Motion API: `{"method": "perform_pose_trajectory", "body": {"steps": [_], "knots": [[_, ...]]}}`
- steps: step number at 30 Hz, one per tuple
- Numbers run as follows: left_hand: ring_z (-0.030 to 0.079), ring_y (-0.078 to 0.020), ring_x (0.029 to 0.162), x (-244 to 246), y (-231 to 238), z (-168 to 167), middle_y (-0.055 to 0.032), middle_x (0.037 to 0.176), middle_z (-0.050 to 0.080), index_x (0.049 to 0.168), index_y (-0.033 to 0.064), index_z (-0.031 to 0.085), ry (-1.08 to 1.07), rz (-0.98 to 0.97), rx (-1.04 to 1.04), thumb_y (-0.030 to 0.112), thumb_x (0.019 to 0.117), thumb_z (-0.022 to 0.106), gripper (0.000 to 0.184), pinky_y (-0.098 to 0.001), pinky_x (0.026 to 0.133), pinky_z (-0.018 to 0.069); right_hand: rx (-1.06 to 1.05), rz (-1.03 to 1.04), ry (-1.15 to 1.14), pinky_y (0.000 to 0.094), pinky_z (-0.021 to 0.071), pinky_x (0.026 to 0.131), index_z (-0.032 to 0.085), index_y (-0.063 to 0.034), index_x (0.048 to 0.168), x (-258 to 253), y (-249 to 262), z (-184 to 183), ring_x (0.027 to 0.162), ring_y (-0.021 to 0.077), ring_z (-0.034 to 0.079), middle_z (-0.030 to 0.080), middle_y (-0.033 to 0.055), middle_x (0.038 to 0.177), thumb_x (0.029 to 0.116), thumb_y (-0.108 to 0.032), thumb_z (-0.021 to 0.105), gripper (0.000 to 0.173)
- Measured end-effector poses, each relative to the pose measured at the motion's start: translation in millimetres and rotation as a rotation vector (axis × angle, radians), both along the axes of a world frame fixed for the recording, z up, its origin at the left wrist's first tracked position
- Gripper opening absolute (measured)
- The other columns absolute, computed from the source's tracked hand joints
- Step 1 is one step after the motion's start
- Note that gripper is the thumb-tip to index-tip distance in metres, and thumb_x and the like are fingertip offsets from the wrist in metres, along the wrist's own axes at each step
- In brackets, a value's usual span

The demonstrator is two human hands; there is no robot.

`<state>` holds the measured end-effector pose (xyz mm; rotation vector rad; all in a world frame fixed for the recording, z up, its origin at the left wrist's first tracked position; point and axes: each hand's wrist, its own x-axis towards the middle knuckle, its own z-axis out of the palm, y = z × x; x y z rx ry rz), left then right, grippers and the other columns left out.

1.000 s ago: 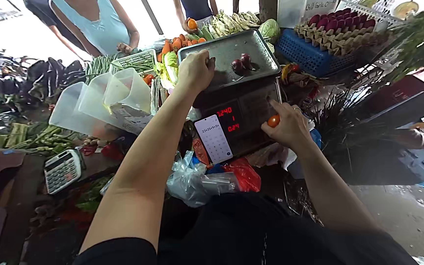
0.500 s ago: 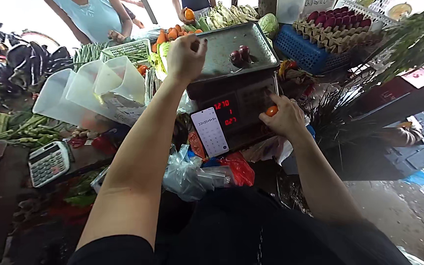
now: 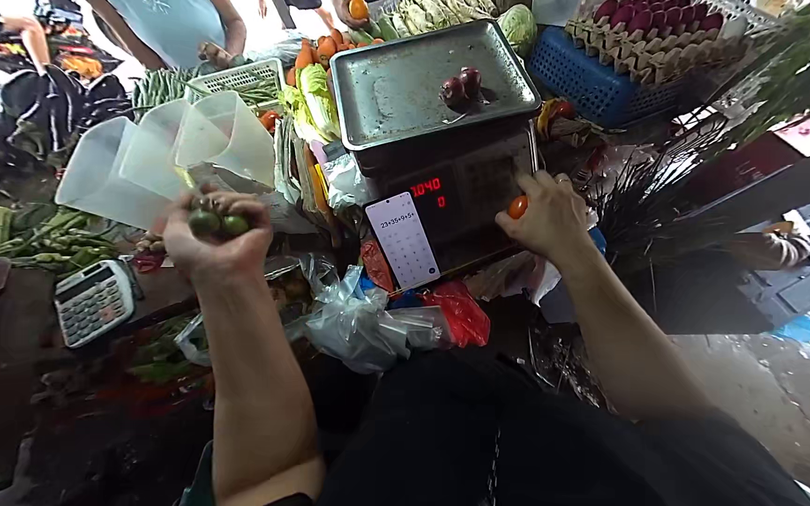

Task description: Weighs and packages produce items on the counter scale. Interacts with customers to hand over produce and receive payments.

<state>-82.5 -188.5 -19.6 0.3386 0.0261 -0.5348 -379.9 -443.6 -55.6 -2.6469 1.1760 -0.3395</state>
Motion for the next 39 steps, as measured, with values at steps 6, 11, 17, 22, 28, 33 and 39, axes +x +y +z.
{"method": "perform_pose_trajectory", "body": {"steps": [6,11,17,22,28,33,39], "knots": [[0.059,-0.0048,0.056,-58.8,51.2,-31.3,0.0023,0.069,0.056,0.088,0.0151,0.054,0.190,0.052,0.153,0.037,0.1046,0.035,0.034,-0.0152,0.049,0.0484,-0.025,0.078,-0.050,0.0582,0.0518,0.073,0.057,-0.0221,0.149,-0.3,25.7,-24.5,0.105,0.0426,0.063,0.067,0.0179,0.118,0.0835,-0.045,0.069,0.071],[0.054,-0.0011,0.048,-81.2,69.6,-47.0,0.0025,0.065,0.056,0.085,0.0109,0.056,0.221,-0.040,0.207,0.032,0.1049,0.037,0.034,-0.0112,0.042,0.0439,-0.038,0.092,0.008,0.0572,0.0504,0.071,0.060,-0.0223,0.146,-9.1,20.9,-26.8,0.104,0.0421,0.061,0.066,0.0182,0.115,0.0839,-0.046,0.067,0.067],[0.053,-0.0008,0.046,-83.7,79.9,-55.8,0.0015,0.066,0.057,0.087,0.0093,0.058,0.212,-0.048,0.235,0.028,0.1048,0.039,0.032,-0.0108,0.040,0.0425,-0.011,0.073,0.067,0.0601,0.0506,0.075,0.066,-0.0178,0.138,-12.0,18.6,-23.7,0.112,0.0442,0.060,0.065,0.0189,0.121,0.0855,-0.047,0.068,0.061],[0.051,0.0000,0.045,-89.4,76.7,-53.7,0.0029,0.066,0.055,0.088,0.0114,0.057,0.185,-0.076,0.257,0.029,0.1052,0.036,0.032,-0.0102,0.039,0.0406,-0.011,0.085,0.025,0.0595,0.0501,0.075,0.065,-0.0170,0.140,1.8,26.6,-14.6,0.111,0.0425,0.060,0.066,0.0178,0.120,0.0861,-0.045,0.067,0.060],[0.049,0.0001,0.045,-93.7,77.8,-59.3,0.0023,0.067,0.055,0.090,0.0100,0.058,0.128,-0.105,0.214,0.026,0.1051,0.036,0.031,-0.0103,0.039,0.0403,-0.015,0.236,-0.168,0.0565,0.0507,0.075,0.063,-0.0185,0.143,-6.7,44.4,-27.6,0.103,0.0388,0.061,0.066,0.0147,0.112,0.0838,-0.044,0.065,0.064],[0.049,-0.0006,0.045,-96.3,85.0,-65.4,0.0019,0.067,0.055,0.091,0.0103,0.057,0.181,-0.065,0.254,0.028,0.1055,0.037,0.031,-0.0111,0.039,0.0404,0.063,0.495,-0.185,0.0499,0.0535,0.073,0.067,-0.0238,0.139,-5.8,98.2,-55.0,0.100,0.0313,0.065,0.071,0.0073,0.105,0.0854,-0.048,0.061,0.059],[0.048,-0.0011,0.045,-96.8,99.6,-68.2,0.0020,0.067,0.054,0.091,0.0106,0.058,0.160,-0.030,0.274,0.027,0.1054,0.037,0.030,-0.0113,0.039,0.0392,-0.014,0.548,-0.103,0.0463,0.0519,0.070,0.065,-0.0243,0.141,6.3,115.2,-62.2,0.094,0.0311,0.065,0.070,0.0088,0.101,0.0860,-0.048,0.059,0.060]]}}
